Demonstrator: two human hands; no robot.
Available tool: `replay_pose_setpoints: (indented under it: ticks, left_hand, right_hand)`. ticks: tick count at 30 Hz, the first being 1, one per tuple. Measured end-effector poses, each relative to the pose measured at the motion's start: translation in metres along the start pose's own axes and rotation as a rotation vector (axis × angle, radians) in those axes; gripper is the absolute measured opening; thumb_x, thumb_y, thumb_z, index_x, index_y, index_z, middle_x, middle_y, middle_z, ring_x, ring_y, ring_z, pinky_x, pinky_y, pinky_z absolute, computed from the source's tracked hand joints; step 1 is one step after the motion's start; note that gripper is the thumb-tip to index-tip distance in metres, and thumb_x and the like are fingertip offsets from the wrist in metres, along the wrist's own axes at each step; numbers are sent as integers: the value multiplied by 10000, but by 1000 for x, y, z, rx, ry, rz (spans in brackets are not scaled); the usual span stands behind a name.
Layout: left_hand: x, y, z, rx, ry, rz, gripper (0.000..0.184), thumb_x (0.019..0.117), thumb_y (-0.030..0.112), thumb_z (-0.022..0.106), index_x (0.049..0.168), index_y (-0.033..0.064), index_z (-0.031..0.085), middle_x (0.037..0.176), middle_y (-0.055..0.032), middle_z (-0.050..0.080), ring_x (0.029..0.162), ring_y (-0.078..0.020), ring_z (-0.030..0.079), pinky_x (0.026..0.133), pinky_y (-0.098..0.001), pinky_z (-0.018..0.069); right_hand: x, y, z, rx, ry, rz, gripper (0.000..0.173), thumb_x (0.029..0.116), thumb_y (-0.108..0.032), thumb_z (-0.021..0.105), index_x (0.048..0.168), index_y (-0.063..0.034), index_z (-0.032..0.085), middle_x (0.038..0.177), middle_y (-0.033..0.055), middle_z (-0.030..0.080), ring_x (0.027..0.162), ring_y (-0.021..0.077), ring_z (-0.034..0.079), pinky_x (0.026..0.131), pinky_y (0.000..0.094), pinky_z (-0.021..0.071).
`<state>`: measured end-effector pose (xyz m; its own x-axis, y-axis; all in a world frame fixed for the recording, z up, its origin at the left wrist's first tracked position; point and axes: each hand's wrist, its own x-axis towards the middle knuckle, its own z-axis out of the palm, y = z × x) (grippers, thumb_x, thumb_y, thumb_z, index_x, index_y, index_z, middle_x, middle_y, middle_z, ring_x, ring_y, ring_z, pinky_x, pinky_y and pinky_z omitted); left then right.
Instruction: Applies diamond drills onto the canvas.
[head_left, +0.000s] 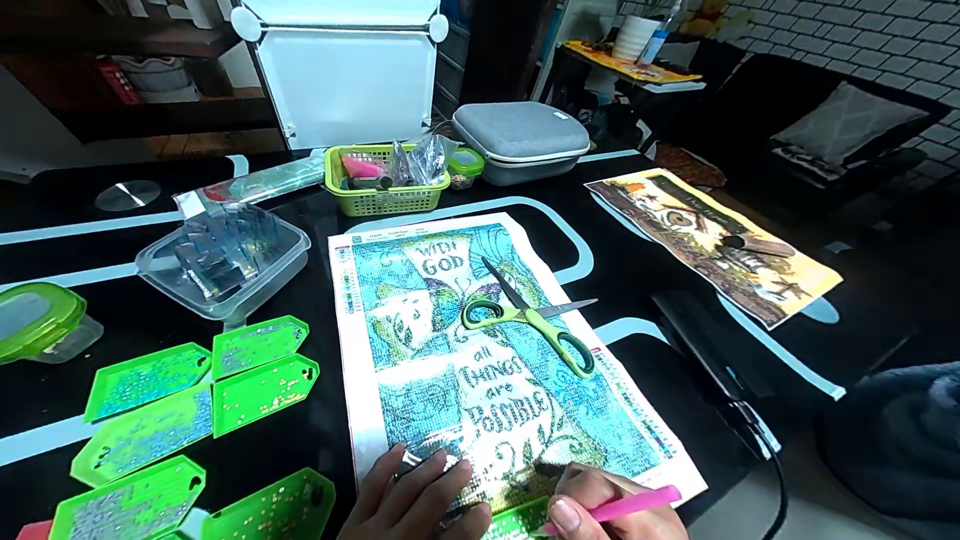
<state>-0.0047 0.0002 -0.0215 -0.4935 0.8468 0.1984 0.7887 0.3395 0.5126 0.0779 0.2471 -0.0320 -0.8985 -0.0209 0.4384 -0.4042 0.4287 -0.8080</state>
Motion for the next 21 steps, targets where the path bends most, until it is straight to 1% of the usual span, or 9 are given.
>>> replay_pose_setpoints:
  ticks: [6,14,21]
  left_hand:
    - [0,0,0,-5,-3,-7,465,980,501,623,1304,176,703,1420,-106,639,1365,-307,553,1192,-591,258]
    - [0,0,0,0,5,-8,463,978,508,622,1299,184,708,1414,-97,645,1358,-304,560,1189,-601,257]
    - [0,0,1,11,18,-5,457,977,507,624,1291,186,709,1410,-89,647,1355,-287,561,1196,-585,248]
  right_hand:
    - [0,0,1,-5,-12,-12,275,1088,-213,531,901,-21,594,744,92,612,706,87,628,682,196,520]
    - [1,0,2,14,-42,-23,274,1086,-199,533,892,-14,591,744,95,609,714,92,628,700,196,522]
    - [1,1,1,20,-46,-25,272,1086,-207,534,902,-17,595,755,92,616,726,88,635,711,195,526]
